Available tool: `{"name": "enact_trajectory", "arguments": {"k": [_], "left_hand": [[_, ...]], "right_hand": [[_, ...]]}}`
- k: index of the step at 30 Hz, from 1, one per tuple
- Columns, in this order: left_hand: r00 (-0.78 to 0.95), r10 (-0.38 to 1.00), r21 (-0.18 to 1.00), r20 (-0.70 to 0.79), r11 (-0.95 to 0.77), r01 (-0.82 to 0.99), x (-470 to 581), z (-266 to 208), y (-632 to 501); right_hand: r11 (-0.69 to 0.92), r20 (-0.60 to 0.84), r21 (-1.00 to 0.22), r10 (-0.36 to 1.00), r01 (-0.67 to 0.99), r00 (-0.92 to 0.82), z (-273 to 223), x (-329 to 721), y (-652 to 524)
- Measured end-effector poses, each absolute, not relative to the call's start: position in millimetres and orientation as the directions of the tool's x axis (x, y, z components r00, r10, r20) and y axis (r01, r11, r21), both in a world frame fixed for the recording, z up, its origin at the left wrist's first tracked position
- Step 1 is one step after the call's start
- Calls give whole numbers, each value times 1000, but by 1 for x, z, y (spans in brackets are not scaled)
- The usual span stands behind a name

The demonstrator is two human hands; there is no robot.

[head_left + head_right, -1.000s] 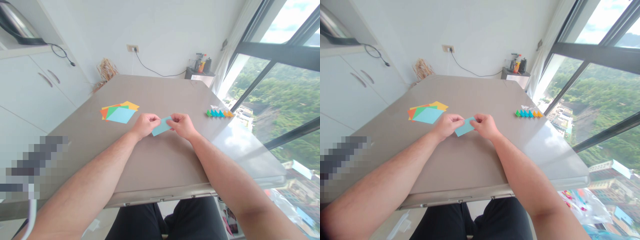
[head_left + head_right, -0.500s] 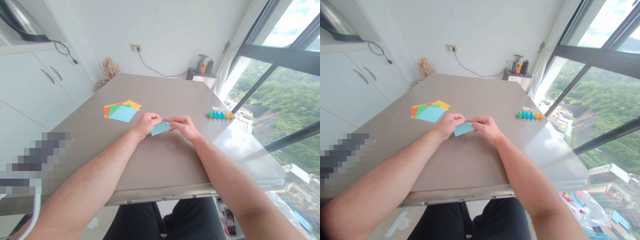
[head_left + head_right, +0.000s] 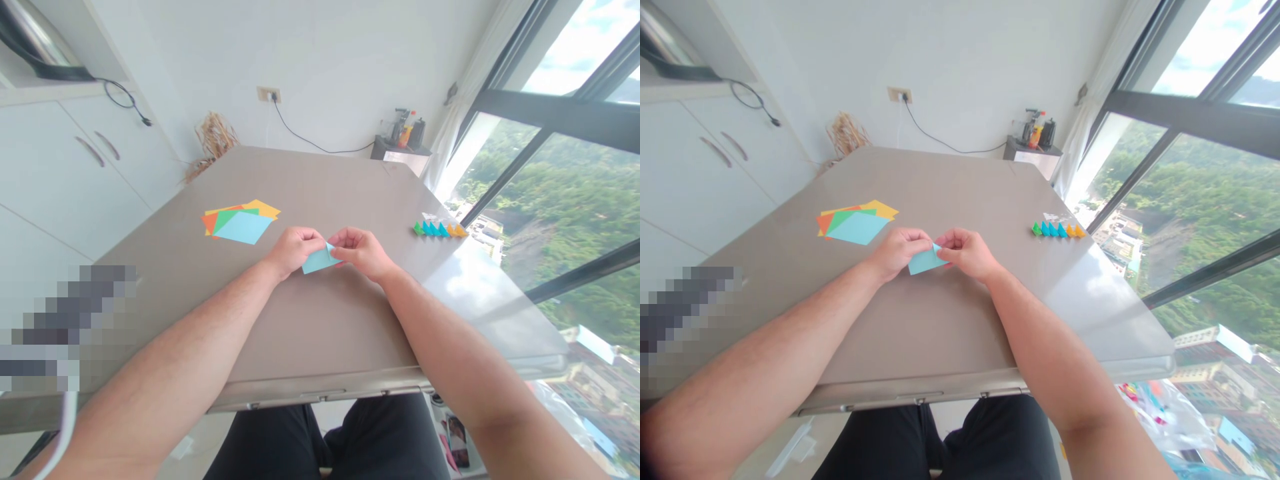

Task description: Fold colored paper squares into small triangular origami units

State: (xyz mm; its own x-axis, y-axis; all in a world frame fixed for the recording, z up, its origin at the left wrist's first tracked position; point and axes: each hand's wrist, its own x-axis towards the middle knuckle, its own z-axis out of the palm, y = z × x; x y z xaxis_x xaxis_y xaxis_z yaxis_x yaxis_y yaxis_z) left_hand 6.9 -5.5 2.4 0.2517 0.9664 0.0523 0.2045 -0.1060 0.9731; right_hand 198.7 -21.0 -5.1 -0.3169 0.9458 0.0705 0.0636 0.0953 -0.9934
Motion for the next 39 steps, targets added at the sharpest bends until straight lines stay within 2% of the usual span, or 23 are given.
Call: {"name": "enact_trajectory", "arguments": {"k": [23, 29, 39], "left_hand": [[255, 965, 979, 58, -106, 177, 7, 1, -6], [262, 962, 958, 81, -148, 246, 6, -5, -6], [299, 949, 937, 98, -190, 295, 3, -8, -2]], "right_hand": [[120, 102, -992, 952, 44, -288, -7, 194, -20], [144, 108, -984, 953, 110, -282, -6, 192, -22], [99, 63, -988, 958, 119, -279, -5, 193, -22]]}}
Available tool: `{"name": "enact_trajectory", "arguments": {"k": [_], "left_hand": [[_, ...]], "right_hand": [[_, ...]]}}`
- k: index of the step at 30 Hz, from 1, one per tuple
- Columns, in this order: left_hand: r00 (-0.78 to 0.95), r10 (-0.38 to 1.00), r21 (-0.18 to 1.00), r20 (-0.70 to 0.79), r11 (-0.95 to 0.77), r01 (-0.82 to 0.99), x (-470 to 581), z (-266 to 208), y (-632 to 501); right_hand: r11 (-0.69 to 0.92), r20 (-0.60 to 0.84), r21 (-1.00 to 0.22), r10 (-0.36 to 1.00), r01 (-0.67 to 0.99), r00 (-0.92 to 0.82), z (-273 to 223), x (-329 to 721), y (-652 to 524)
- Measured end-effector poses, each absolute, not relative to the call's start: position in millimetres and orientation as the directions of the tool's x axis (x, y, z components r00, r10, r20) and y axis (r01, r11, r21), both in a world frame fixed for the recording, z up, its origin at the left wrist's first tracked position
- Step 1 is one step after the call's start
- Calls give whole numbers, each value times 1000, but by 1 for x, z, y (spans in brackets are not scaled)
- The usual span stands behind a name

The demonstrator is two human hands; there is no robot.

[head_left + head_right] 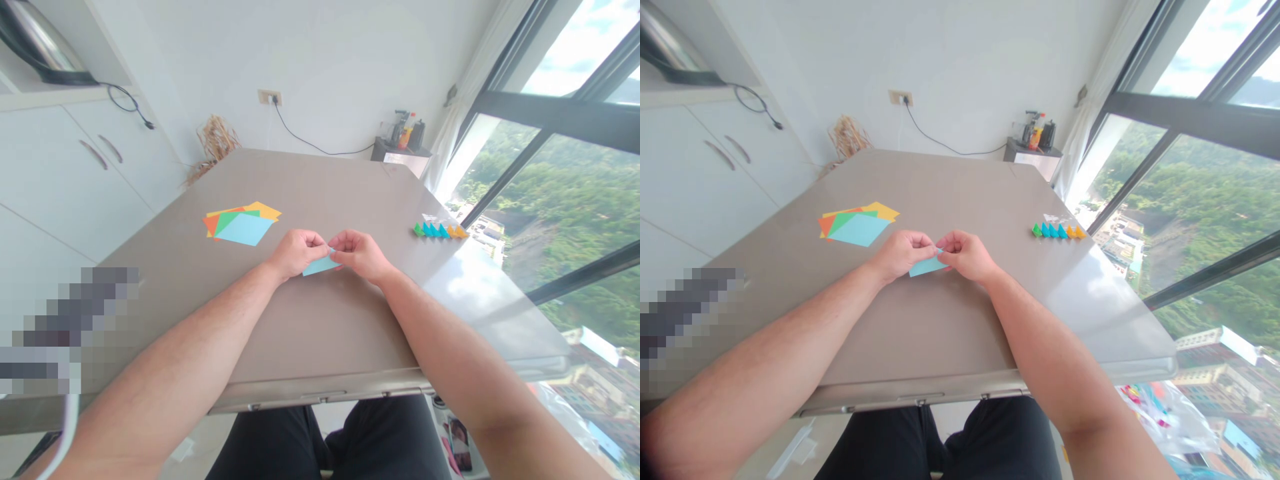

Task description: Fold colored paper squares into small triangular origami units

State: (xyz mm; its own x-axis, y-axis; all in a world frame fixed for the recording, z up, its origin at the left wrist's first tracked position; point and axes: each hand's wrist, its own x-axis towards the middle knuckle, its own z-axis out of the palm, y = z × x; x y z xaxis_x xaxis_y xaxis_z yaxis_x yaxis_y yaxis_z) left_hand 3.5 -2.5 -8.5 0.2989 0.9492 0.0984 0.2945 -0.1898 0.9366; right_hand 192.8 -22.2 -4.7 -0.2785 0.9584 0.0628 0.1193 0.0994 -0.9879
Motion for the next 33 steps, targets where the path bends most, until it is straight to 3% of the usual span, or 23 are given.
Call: {"name": "enact_trajectory", "arguments": {"k": [7, 12, 19, 33], "left_hand": [[300, 950, 927, 87, -187, 324, 5, -3, -6], [279, 955, 932, 105, -193, 308, 6, 1, -7], [182, 975, 943, 129, -177, 280, -7, 3, 2], [176, 973, 939, 149, -195, 284, -8, 5, 3]], "right_hand": [[48, -14, -953, 980, 301, -200, 2, 192, -26], [68, -20, -929, 972, 363, -234, 7, 192, -26], [50, -24, -956, 969, 289, -246, 12, 199, -26], [14, -34, -972, 979, 235, -200, 13, 208, -22]]}}
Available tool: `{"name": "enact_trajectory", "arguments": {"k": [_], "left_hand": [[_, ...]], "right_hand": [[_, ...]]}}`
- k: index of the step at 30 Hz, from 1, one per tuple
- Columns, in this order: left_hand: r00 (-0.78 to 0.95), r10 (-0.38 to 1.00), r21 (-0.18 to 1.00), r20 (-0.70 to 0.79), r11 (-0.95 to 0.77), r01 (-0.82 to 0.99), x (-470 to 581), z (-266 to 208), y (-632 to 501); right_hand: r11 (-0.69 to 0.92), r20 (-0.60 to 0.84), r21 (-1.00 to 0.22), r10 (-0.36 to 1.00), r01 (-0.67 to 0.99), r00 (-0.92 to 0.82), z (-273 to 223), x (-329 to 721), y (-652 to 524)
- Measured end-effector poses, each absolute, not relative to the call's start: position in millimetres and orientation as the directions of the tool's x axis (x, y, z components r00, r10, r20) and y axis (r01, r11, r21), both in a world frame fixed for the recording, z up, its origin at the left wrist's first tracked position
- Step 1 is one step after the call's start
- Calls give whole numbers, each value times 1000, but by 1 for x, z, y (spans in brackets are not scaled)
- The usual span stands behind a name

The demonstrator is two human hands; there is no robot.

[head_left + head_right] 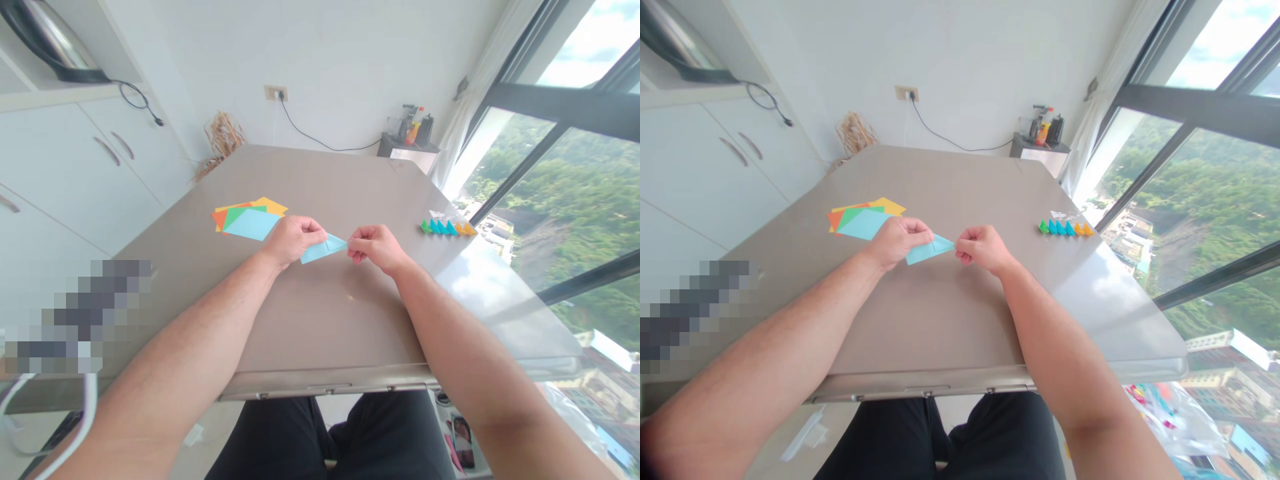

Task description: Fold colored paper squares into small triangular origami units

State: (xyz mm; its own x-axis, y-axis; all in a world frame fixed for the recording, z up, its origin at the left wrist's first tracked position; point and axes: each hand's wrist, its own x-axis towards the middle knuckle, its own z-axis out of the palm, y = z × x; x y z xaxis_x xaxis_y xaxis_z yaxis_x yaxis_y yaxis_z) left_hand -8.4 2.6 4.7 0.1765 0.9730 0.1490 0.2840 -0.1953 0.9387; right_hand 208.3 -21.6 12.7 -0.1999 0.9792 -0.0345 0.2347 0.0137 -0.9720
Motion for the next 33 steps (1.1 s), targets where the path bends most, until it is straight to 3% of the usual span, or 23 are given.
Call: {"name": "enact_trajectory", "arguments": {"k": [7, 18, 33], "left_hand": [[198, 968, 939, 155, -207, 275, -4, 4, -1], [332, 925, 924, 185, -279, 261, 8, 2, -7], [247, 925, 838, 288, -368, 403, 21, 3, -13]], "right_hand": [[43, 17, -983, 989, 178, -149, 10, 202, -24], [205, 164, -863, 978, 462, -127, 8, 197, -27], [239, 202, -784, 971, 573, -127, 11, 194, -31]]}}
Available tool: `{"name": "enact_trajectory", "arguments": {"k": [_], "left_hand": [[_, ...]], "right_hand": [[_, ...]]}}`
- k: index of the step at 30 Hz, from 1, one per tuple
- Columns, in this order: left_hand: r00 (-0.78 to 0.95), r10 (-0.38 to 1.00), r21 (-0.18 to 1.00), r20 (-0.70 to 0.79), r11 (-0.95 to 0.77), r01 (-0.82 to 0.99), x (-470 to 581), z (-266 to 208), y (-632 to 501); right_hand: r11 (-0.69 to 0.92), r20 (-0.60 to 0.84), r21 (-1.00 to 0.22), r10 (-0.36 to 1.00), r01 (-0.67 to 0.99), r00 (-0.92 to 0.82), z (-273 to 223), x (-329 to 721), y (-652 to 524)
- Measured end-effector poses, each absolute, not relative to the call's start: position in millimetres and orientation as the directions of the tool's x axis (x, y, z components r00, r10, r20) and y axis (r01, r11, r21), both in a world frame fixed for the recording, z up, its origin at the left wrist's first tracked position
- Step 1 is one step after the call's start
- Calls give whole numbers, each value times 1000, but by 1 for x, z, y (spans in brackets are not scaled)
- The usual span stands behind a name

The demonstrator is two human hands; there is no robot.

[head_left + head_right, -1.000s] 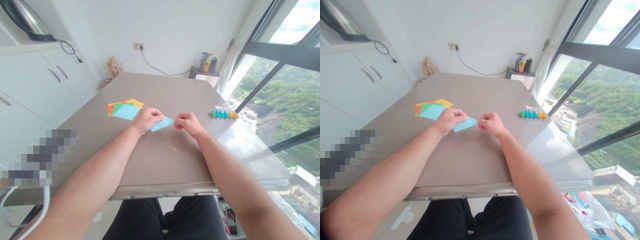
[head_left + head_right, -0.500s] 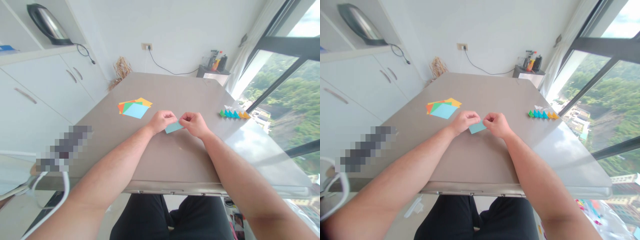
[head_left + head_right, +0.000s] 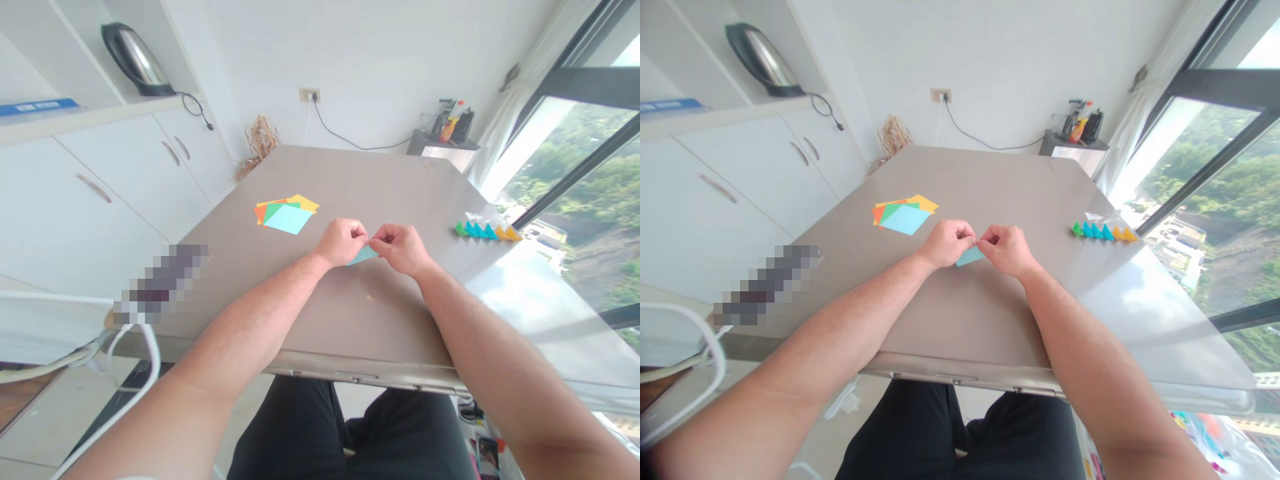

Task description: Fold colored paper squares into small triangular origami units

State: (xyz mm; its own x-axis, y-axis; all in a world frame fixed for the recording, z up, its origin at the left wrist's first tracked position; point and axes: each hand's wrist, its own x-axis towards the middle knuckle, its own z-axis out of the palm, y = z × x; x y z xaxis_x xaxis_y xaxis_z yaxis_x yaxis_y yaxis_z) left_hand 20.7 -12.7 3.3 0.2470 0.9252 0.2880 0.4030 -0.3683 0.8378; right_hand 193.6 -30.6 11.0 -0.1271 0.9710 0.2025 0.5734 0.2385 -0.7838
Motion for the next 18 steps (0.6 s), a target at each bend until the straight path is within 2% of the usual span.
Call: {"name": "enact_trajectory", "arguments": {"k": [4, 8, 14, 18], "left_hand": [[197, 938, 816, 284, -344, 465, 21, 3, -13], [157, 935, 769, 319, -352, 534, 22, 2, -11], [129, 931, 753, 340, -352, 556, 20, 0, -8], [114, 940, 773, 322, -331, 541, 18, 0, -7]], "right_hand": [[283, 253, -740, 958, 610, -138, 8, 192, -28], [245, 236, -728, 966, 640, -102, 7, 191, -24], [150, 138, -830, 988, 538, -62, 6, 194, -23], [144, 128, -858, 990, 492, -66, 5, 196, -21]]}}
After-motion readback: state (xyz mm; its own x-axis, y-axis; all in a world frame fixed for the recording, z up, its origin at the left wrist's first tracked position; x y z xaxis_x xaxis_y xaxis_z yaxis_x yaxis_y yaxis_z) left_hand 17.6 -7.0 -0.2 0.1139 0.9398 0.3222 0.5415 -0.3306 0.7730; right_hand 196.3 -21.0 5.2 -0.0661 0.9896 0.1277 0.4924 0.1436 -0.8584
